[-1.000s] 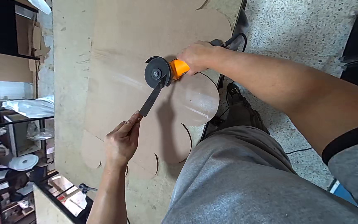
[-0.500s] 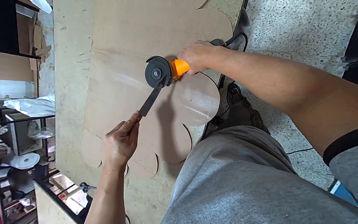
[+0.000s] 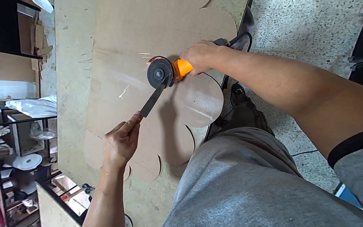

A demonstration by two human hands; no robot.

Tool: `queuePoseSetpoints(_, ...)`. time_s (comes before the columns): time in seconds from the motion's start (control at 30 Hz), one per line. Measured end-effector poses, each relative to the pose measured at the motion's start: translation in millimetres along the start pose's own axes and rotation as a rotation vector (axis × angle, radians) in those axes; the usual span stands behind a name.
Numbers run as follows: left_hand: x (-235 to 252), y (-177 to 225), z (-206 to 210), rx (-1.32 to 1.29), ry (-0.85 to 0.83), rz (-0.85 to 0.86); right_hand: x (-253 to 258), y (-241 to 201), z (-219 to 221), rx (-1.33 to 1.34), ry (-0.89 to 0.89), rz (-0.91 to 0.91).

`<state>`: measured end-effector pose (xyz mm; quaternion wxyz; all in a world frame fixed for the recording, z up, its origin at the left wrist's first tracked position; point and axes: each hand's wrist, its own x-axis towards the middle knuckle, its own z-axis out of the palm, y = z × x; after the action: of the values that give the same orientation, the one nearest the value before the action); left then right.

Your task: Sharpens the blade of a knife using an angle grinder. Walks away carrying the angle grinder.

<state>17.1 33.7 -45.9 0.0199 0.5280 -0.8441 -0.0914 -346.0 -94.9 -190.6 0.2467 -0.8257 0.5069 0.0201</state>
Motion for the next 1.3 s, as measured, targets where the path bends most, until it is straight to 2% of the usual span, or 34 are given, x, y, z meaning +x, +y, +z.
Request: queuePoseSetpoints(1.3,43,5,-52,0.156,-0.113,0.182,0,-1,-1,0.009,0.002,-0.010)
